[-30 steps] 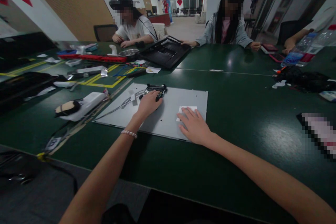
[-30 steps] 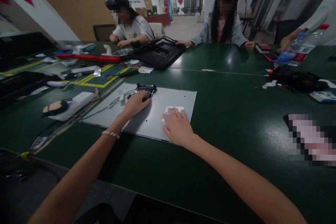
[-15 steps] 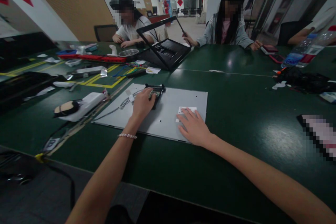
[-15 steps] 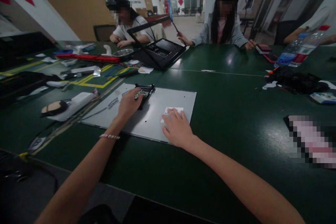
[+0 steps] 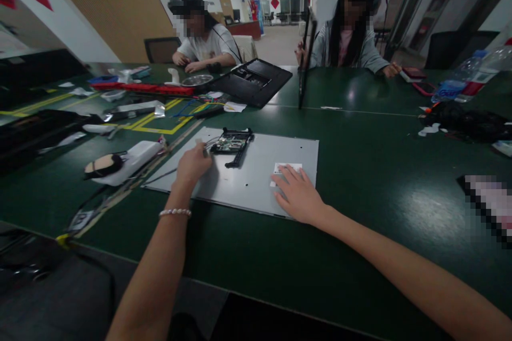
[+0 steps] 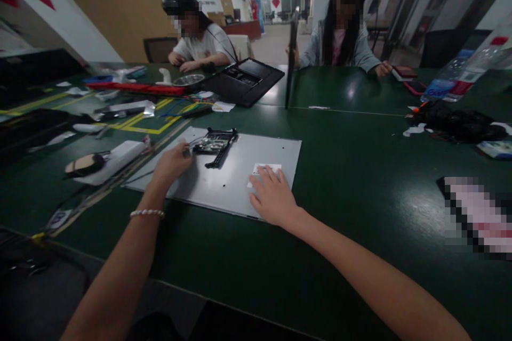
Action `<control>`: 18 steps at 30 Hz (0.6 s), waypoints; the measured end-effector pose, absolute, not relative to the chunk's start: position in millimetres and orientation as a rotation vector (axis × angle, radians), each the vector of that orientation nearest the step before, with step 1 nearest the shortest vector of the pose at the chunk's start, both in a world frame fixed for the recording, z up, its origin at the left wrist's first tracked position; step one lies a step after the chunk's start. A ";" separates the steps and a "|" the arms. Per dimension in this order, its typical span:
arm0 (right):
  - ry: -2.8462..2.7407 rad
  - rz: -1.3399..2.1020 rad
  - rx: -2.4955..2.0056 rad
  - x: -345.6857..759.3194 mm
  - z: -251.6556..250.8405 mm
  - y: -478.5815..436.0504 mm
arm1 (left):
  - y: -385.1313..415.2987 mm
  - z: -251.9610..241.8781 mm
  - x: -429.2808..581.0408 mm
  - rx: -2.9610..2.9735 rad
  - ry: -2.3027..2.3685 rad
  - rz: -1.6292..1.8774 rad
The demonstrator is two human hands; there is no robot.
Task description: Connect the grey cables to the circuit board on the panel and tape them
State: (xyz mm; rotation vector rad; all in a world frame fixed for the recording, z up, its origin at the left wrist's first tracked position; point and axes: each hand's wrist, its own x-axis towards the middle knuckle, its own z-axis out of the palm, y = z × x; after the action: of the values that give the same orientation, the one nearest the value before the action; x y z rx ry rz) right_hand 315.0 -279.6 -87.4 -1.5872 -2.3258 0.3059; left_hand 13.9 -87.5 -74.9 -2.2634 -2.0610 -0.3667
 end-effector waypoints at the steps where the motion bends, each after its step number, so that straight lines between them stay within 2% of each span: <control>1: -2.326 0.303 -1.589 315.0 -87.7 -279.6 | -87.7 -74.3 12.9 -2.237 -2.073 -0.374; 7: -2.327 0.310 -1.592 315.5 -88.2 -279.5 | -89.1 -59.6 20.1 -2.080 -2.141 -0.421; 13: -2.323 0.330 -1.585 315.9 -84.1 -279.5 | -63.3 -32.3 65.8 -2.125 -1.810 -0.607; 18: -2.325 0.362 -1.589 316.0 -84.7 -277.9 | -21.3 -39.1 106.6 -2.215 -1.839 -0.518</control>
State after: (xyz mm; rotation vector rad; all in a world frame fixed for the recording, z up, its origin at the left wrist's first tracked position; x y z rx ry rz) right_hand 316.0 -277.9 -84.7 -1.5889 -2.3254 0.3619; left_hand 106.6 -21.3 -39.1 -2.2145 -1.8388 -0.5183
